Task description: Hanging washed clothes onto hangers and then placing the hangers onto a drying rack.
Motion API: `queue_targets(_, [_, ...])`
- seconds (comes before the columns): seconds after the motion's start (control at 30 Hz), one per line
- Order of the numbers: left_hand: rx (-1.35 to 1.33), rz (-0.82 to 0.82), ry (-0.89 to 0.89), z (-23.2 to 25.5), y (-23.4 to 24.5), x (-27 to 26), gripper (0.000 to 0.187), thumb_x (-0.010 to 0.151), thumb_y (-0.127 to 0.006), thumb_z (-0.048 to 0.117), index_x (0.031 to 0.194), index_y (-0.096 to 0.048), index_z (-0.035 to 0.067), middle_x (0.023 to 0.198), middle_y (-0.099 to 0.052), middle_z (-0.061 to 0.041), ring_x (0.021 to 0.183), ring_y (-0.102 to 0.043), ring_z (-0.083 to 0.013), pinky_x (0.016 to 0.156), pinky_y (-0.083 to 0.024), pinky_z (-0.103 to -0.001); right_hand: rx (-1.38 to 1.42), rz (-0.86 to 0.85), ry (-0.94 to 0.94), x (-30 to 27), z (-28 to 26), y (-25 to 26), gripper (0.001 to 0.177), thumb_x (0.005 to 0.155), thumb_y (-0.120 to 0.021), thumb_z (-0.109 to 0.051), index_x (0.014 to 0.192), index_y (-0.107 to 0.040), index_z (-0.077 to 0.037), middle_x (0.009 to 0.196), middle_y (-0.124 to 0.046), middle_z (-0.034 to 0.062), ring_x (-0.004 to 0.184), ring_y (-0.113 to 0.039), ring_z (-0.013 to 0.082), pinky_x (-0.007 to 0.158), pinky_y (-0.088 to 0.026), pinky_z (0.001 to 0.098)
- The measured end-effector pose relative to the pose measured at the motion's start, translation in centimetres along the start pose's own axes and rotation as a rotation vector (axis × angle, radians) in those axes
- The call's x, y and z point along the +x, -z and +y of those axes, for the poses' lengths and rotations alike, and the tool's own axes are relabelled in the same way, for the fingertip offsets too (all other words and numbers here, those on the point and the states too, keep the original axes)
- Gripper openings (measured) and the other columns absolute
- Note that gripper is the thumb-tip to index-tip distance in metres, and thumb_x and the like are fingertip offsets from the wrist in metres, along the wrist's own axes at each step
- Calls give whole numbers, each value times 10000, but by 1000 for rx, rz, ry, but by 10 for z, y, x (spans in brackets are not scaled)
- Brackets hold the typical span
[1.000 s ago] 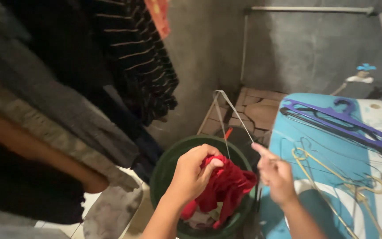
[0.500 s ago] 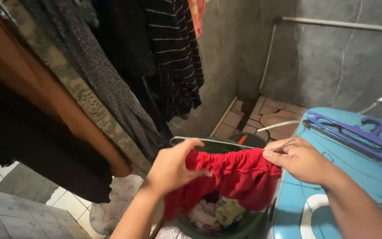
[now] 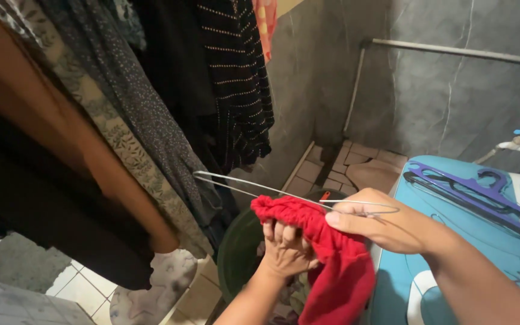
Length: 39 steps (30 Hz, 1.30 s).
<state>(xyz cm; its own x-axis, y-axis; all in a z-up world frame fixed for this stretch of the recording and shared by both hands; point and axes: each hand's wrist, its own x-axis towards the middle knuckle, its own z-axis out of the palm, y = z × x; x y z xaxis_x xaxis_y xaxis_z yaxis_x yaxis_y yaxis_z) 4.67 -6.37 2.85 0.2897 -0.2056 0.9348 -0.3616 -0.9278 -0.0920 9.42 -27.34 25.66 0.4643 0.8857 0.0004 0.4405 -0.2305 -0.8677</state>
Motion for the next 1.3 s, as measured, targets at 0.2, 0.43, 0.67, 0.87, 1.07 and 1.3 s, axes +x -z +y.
queue_targets(0.2, [292,44,-20,-30,-12,15,769,1045,-487,641,1610,-353,137,1666,-238,-179,1575,-181,-398,1252,-40,-664,-325,484,-138,-6,-62,-12,391,936,-556,-369,1196,-778,-178,850,-803,35,750,-680,185,714,-559,308])
queue_targets(0.43, [620,-153,-111,-39,14,60,650,925,-559,448,1535,-438,262,1631,-331,-53,1594,-252,-246,1284,-24,-686,-406,597,109,6,-53,-26,353,978,-566,-349,1180,-746,-123,1131,-788,85,961,-758,270,829,-579,339])
queue_targets(0.67, [243,-1070,-279,-37,84,194,623,688,-735,446,1214,-693,115,1367,-601,-110,1346,-510,-262,1170,-286,-473,-264,530,143,23,-31,-38,389,1007,-527,-354,1169,-754,-82,1106,-800,104,976,-741,255,869,-570,334])
queue_targets(0.87, [-116,-1375,-99,-25,72,128,505,709,-808,545,910,-764,84,916,-738,-106,916,-698,-302,850,-495,-439,-144,585,-1,43,6,-47,427,1013,-520,-365,1054,-775,-24,1070,-814,102,925,-775,213,847,-568,319])
queue_targets(1.07, [-350,-1085,-140,26,43,59,373,892,-701,483,1074,-732,159,919,-733,-60,864,-700,-297,780,-481,-456,-34,606,50,65,8,-61,414,1013,-530,-318,1030,-781,10,1077,-817,108,965,-776,203,874,-565,305])
queue_targets(1.3, [-456,-395,217,31,50,30,439,918,-777,450,1158,-703,90,1180,-667,-88,1170,-609,-296,1045,-407,-471,-150,519,-16,65,35,-51,360,988,-551,-297,1045,-787,-32,1097,-805,96,960,-777,206,866,-574,317])
